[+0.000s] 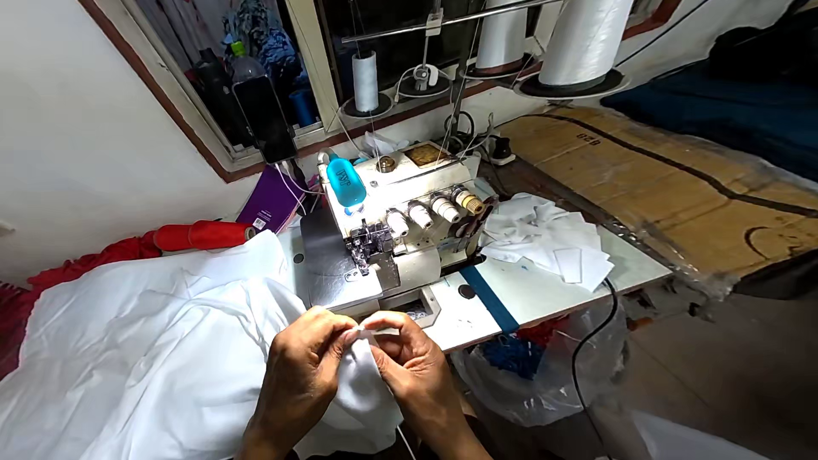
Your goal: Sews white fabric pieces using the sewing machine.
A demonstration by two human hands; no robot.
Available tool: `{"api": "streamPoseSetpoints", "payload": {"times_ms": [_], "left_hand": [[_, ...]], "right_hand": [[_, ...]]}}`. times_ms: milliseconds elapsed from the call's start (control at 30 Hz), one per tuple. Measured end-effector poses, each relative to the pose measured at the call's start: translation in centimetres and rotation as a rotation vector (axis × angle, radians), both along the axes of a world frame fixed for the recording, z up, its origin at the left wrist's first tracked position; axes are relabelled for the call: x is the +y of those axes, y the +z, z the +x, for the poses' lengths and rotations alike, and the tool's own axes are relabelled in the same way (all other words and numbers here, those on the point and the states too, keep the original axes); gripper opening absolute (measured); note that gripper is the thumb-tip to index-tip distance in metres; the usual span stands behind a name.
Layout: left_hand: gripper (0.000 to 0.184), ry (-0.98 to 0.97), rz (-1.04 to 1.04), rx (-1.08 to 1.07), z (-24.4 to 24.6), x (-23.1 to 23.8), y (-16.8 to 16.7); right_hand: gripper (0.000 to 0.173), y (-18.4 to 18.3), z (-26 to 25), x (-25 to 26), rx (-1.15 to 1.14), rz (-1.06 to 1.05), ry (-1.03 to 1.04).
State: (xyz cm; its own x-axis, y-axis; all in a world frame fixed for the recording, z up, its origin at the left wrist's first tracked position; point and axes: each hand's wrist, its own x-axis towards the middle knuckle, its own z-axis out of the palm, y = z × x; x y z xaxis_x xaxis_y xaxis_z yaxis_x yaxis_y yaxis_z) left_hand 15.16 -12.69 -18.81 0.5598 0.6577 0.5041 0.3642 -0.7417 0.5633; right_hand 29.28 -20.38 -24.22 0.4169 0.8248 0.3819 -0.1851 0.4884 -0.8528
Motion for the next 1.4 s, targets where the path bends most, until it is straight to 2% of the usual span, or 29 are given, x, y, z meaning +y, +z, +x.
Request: {"api": "streamPoseSetpoints", "payload": {"times_ms": [67, 133, 200, 333, 500, 767, 867, 967, 1033, 1100, 1167, 1300, 1400], "left_hand": [[0.017, 0.068, 0.021, -0.034, -0.4, 0.0, 0.2], [0.016, 0.158, 0.033, -0.064, -1.0, 0.2, 1.3], [0.014, 0.213, 0.044, -0.092, -1.4, 0.8, 2.7], [0.012, 0.254, 0.049, -0.181, -1.8, 1.5, 4.2], [0.01, 0.27, 0.01, -0.29, -1.9, 1.4, 3.5], [0.01, 0.29, -0.022, -0.373, -1.7, 0.8, 3.5], [0.009, 0.269, 0.09, -0.281, -1.4, 1.1, 4.2], [0.019, 0.297, 0.238, -0.018, 0.1, 2.8, 4.2], [0.019, 0.315, 0.225, 0.115, 1.7, 4.7, 1.9], [0.008, 0.338, 0.135, 0.156, 3.1, 6.4, -1.2], [0.004, 0.401, 0.142, 0.156, 3.9, 7.0, -2.9], [0.016, 0.442, 0.462, 0.291, 4.8, 5.5, -3.7], [0.029, 0.433, 0.454, 0.289, 5.4, 2.2, -4.7]], "right_hand": [[0.006, -1.4, -0.3, -0.3, -0.004, 0.055, -0.018], [0.025, -2.7, -0.4, -0.9, -0.036, 0.041, 0.036], [0.032, -3.2, -0.8, -1.1, -0.101, -0.023, 0.051], [0.022, -2.8, -1.6, -0.8, -0.082, -0.124, -0.055], [0.022, -2.8, -2.7, -0.8, 0.079, -0.214, -0.188], [0.02, -2.3, -2.6, -1.1, 0.206, -0.231, -0.207], [0.026, -1.6, -2.2, -1.4, 0.259, -0.271, -0.187], [0.029, -1.7, -1.0, -1.6, 0.25, -0.41, -0.057], [0.017, -3.1, -0.3, -1.4, 0.181, -0.563, -0.007], [0.018, -4.6, 0.1, -1.4, 0.157, -0.663, 0.024], [0.019, -5.1, 0.3, -1.5, 0.178, -0.688, 0.031], [0.015, -5.1, 0.2, -1.8, 0.188, -0.644, 0.032], [0.012, -5.2, 0.3, -3.3, 0.126, -0.62, 0.019]]}}
